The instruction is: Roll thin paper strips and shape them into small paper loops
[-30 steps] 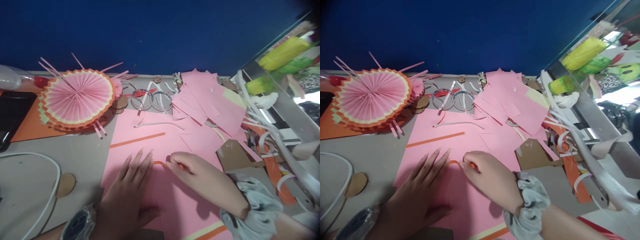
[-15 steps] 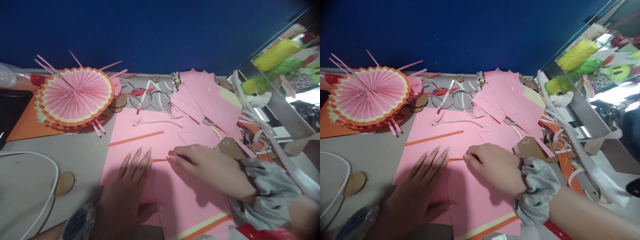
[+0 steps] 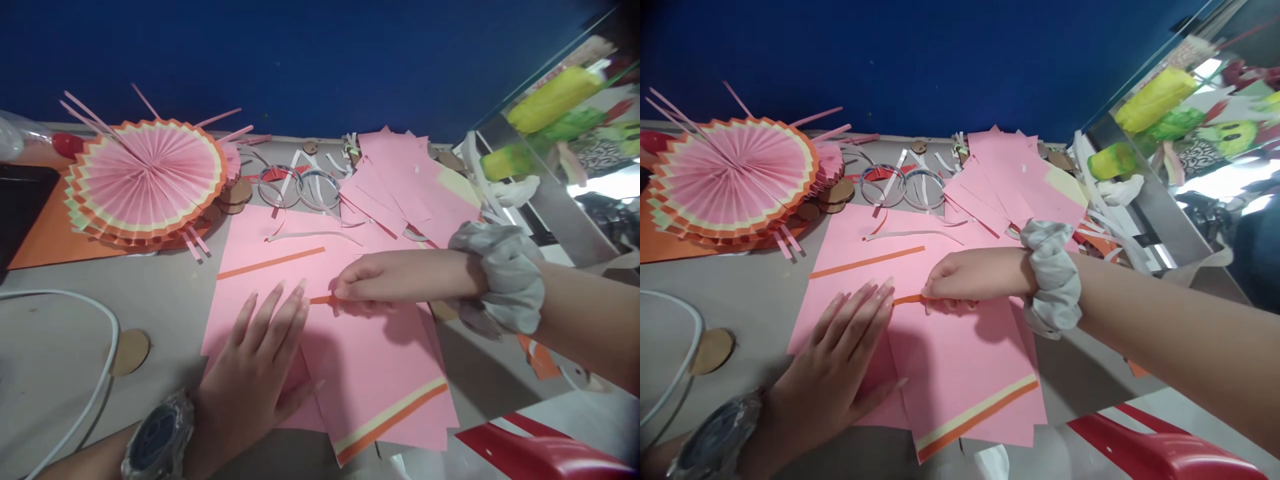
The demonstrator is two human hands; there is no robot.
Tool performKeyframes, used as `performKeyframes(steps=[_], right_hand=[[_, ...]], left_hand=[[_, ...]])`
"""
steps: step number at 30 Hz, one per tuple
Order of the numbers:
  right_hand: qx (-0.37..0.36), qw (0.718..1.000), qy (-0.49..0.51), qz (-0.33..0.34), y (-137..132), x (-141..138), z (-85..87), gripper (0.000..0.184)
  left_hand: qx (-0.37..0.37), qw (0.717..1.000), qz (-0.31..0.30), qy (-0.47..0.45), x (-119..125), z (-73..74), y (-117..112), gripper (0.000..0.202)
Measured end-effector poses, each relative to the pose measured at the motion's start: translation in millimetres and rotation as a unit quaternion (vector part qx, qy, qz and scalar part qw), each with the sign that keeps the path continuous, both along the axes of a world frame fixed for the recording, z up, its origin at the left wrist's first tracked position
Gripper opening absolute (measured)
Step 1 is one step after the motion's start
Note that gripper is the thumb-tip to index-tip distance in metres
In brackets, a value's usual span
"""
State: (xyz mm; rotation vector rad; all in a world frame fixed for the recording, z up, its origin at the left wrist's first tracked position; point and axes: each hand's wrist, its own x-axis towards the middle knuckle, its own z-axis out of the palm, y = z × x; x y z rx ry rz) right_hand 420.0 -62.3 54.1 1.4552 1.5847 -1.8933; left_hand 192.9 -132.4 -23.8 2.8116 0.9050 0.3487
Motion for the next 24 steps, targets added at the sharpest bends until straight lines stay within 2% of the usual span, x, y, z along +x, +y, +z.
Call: performKeyframes(steps=[2, 5, 10, 15, 20, 24], right_hand=[[0.013, 1.0, 0.019, -0.016, 0.9, -4.8, 0.7, 0.021], [0.032, 0.998, 0.035, -0.038, 0.7, -12.0, 1.4, 0.02], [0.043, 0.999, 0.011, -0.024, 2.0, -16.8, 1.2, 0.023], [0.067, 0.997, -0.027, 0.016, 3.8, -19.9, 5.2, 0.023], [0.025, 0.999, -0.039, 0.025, 7.7, -25.8, 14.9, 0.024], [-0.022, 1.0, -0.021, -0.002, 14.9, -27.4, 15.4, 0.026]], left_hand=[[0.035, 0.998, -0.03, -0.036, -0.5, 1.0, -2.2, 0.066], [0.021, 0.998, -0.052, -0.034, -1.3, 1.5, -5.5, 0.06], [-0.034, 0.999, 0.003, 0.006, -0.8, -3.8, -6.0, 0.078], [-0.066, 0.998, 0.01, 0.017, -0.5, -7.3, -3.6, 0.086], [-0.077, 0.997, 0.011, 0.018, -0.5, -5.7, -3.5, 0.084], [-0.087, 0.996, 0.016, 0.025, -0.4, -5.5, -4.7, 0.084]])
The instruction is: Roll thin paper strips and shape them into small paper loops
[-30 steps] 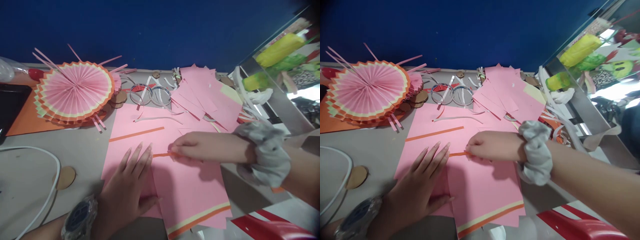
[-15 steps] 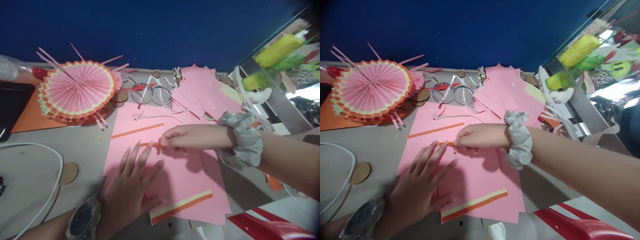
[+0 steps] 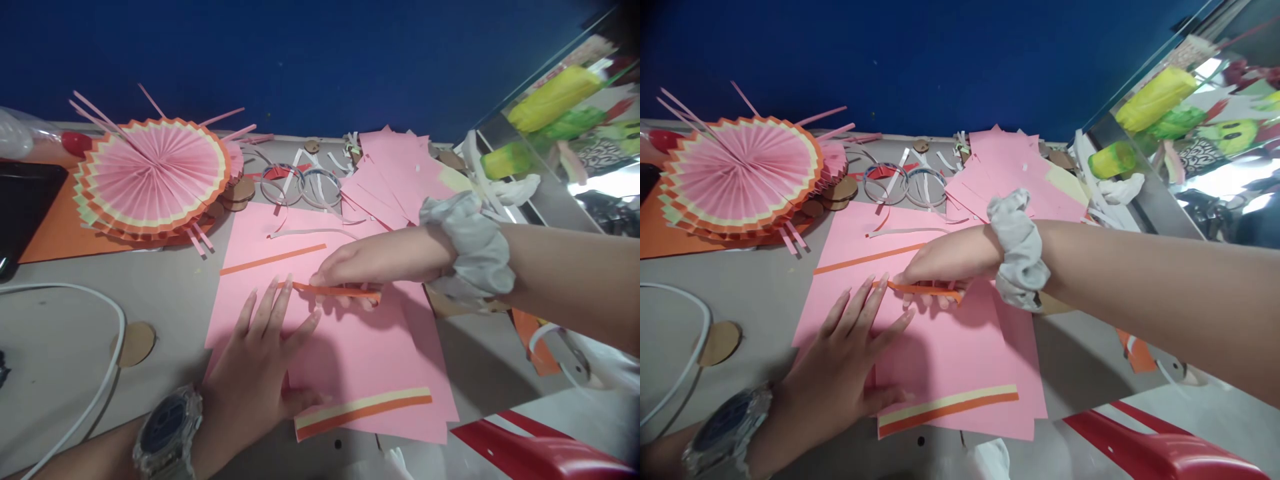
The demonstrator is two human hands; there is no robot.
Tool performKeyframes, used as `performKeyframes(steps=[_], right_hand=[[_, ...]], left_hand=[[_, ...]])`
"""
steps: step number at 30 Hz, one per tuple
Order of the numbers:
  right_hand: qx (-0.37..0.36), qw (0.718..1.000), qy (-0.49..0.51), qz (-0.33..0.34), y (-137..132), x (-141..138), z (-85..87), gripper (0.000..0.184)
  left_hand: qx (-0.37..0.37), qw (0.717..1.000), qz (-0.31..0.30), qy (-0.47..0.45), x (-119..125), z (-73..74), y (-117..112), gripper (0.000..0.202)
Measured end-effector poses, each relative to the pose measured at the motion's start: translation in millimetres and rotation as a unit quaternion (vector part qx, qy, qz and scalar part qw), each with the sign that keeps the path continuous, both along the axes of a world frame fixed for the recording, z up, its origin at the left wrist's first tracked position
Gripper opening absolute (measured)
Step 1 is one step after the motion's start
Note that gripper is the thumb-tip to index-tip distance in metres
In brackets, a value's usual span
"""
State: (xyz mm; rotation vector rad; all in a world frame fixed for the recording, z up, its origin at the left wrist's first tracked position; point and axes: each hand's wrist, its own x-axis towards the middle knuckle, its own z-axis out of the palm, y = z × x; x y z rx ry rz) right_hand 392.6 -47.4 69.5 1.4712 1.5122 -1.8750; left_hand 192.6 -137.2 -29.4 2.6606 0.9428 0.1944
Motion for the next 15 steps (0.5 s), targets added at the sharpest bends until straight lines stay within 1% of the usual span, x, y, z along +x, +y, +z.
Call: performKeyframes(steps=[2, 4, 6, 9, 13, 15], right_hand=[[-0.028, 0.999, 0.003, -0.024, 3.4, 0.0, -1.3, 0.027], [-0.04, 0.998, 0.0, -0.037, 5.0, 0.2, -2.6, 0.029], [-0.03, 0.999, -0.011, -0.032, 3.5, 0.9, -4.5, 0.033], [-0.013, 1.0, -0.011, -0.025, -5.2, 4.1, -11.3, 0.037], [-0.043, 0.995, 0.022, -0.087, -20.8, 10.8, -23.4, 0.037], [-0.05, 0.992, 0.03, -0.114, -25.2, 13.1, -25.9, 0.035]], left_hand=[[-0.002, 1.0, -0.001, 0.0, -0.1, 0.1, -0.5, 0.084], [-0.005, 1.0, 0.001, 0.002, -0.1, 0.2, -0.8, 0.081], [-0.005, 1.0, 0.006, -0.002, -0.1, 0.2, -0.9, 0.078], [0.002, 1.0, 0.007, -0.021, 0.0, 0.1, -1.0, 0.082], [0.003, 0.999, 0.012, -0.03, 0.5, 0.3, -0.5, 0.084], [0.003, 1.0, 0.013, -0.027, 0.8, 0.3, -0.1, 0.085]])
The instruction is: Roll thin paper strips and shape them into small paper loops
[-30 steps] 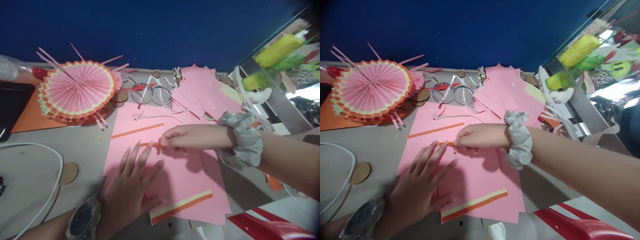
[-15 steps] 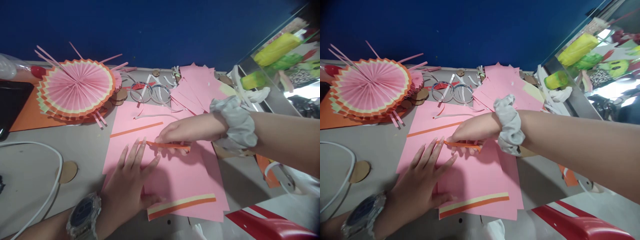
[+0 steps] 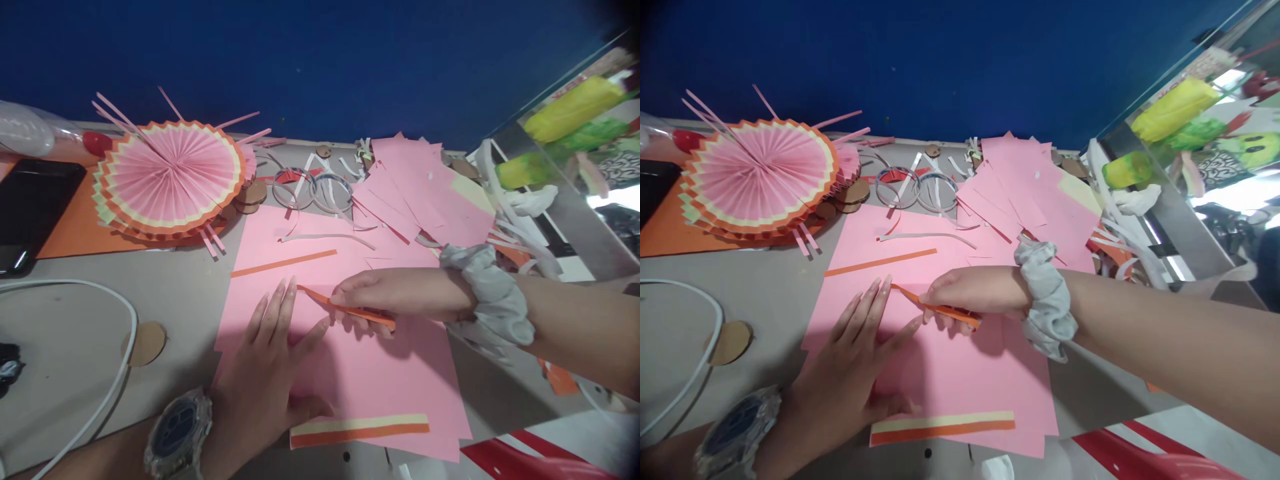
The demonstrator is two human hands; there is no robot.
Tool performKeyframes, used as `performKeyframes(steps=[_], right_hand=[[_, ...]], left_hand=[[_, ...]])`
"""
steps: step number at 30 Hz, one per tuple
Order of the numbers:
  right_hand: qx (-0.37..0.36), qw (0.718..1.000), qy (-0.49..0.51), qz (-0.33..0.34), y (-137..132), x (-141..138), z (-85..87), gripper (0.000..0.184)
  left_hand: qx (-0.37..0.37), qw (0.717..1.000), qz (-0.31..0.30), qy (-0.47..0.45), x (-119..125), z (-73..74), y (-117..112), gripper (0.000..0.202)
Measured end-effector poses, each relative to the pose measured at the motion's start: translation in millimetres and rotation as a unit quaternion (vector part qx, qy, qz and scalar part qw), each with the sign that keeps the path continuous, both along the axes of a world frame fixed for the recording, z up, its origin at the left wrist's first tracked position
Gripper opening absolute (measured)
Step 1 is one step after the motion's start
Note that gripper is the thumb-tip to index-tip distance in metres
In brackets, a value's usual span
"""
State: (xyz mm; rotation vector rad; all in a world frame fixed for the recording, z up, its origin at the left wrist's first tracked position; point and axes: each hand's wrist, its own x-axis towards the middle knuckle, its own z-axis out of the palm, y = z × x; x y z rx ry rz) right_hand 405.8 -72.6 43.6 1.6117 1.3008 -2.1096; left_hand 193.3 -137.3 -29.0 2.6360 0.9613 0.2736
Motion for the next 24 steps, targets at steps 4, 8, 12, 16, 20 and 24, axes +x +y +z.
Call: performKeyframes(steps=[4, 8, 12, 16, 20, 24], right_hand=[[0.015, 0.999, -0.016, -0.028, -0.2, 0.9, 1.7, 0.032], [0.02, 0.998, -0.039, -0.035, 1.4, -0.2, -1.9, 0.029], [0.012, 0.999, -0.038, -0.026, 1.0, 1.1, -10.3, 0.021], [0.002, 0.999, -0.037, -0.004, 3.5, 3.5, -10.0, 0.027], [0.025, 0.997, -0.045, 0.061, 5.7, 6.3, -3.6, 0.03], [0.041, 0.997, -0.036, 0.051, 2.1, 9.5, -0.3, 0.032]], left_hand=[[-0.002, 1.0, -0.003, 0.008, 0.5, 0.1, 0.3, 0.085], [-0.009, 1.0, -0.006, 0.015, 0.0, 1.0, 0.6, 0.082], [-0.001, 1.0, -0.007, 0.007, -1.1, 3.2, 1.9, 0.079], [0.016, 0.999, -0.027, 0.015, -1.9, 5.3, 4.8, 0.075], [0.004, 0.999, -0.038, 0.033, -2.9, 3.4, 6.4, 0.076], [-0.015, 0.998, -0.049, 0.041, -3.4, 1.4, 5.4, 0.079]])
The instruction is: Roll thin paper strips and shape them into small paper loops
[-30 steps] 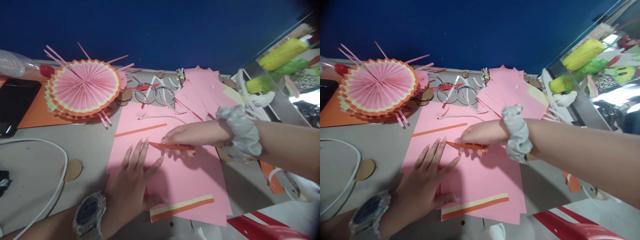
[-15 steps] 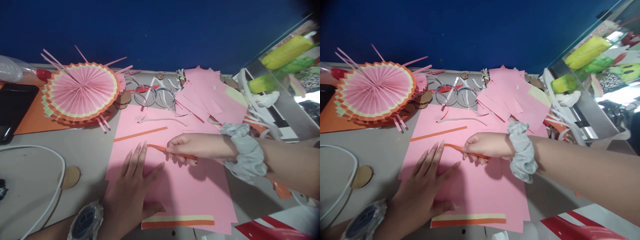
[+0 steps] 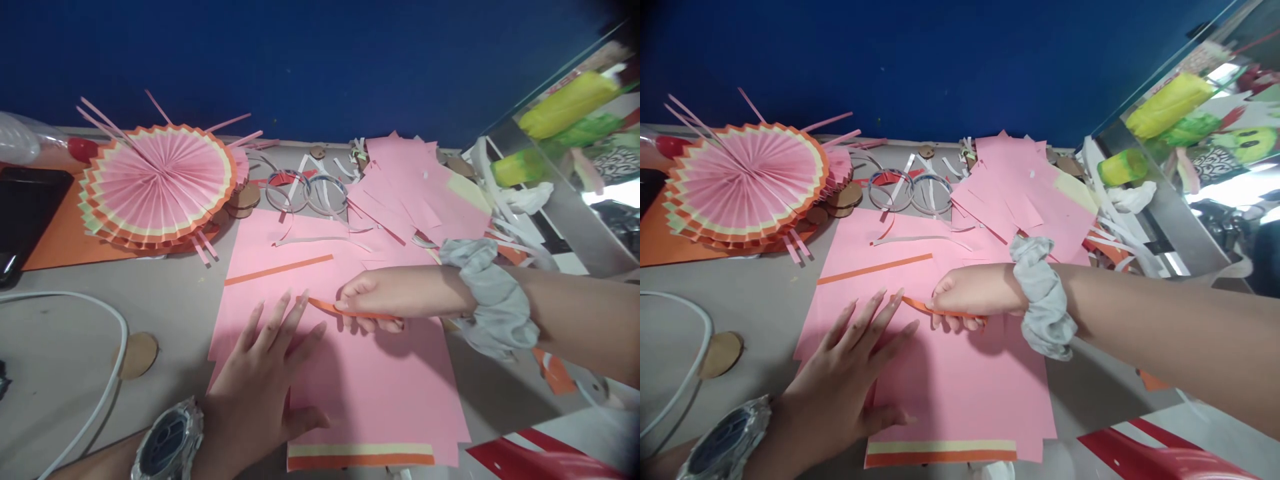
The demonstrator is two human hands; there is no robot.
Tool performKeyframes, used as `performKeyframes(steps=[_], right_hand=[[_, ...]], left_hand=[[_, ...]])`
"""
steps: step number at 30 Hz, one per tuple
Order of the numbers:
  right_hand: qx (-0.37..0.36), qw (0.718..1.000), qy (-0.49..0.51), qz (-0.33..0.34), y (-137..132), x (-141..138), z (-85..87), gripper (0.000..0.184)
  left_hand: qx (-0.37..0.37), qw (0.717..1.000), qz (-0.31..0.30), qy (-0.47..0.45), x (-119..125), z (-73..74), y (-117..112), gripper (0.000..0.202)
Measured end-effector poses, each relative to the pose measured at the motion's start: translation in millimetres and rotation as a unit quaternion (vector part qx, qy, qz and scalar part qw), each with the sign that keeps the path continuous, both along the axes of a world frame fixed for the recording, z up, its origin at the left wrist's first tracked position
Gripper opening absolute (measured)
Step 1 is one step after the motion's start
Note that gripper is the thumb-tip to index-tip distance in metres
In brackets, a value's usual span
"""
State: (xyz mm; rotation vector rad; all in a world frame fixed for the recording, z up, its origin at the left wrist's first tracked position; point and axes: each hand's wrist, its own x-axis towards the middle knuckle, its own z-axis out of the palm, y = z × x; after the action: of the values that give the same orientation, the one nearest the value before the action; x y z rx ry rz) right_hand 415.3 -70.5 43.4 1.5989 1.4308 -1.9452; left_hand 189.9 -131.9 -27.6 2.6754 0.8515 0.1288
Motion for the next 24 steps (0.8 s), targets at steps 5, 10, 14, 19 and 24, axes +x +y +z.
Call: performKeyframes(steps=[5, 10, 14, 19, 24], right_hand=[[-0.053, 0.997, -0.021, -0.055, -6.1, -2.0, 7.7, 0.036], [-0.016, 0.99, -0.038, -0.136, -12.0, -6.7, 19.6, 0.03], [0.023, 0.984, -0.034, -0.176, -18.9, -5.4, 22.8, 0.031], [0.065, 0.963, -0.049, -0.257, -29.4, -0.2, 22.9, 0.033], [0.073, 0.908, 0.032, -0.412, -45.8, 7.7, 22.8, 0.027]], left_hand=[[0.002, 1.0, 0.004, -0.002, 0.4, 0.2, -1.0, 0.079], [0.004, 1.0, 0.006, 0.003, 0.2, 0.4, -2.1, 0.081], [0.003, 1.0, 0.006, 0.001, 0.0, 0.9, -2.2, 0.079], [-0.006, 1.0, 0.009, 0.001, 0.7, 0.6, -1.6, 0.077], [-0.011, 1.0, 0.01, -0.007, -0.6, 0.9, -2.8, 0.075]])
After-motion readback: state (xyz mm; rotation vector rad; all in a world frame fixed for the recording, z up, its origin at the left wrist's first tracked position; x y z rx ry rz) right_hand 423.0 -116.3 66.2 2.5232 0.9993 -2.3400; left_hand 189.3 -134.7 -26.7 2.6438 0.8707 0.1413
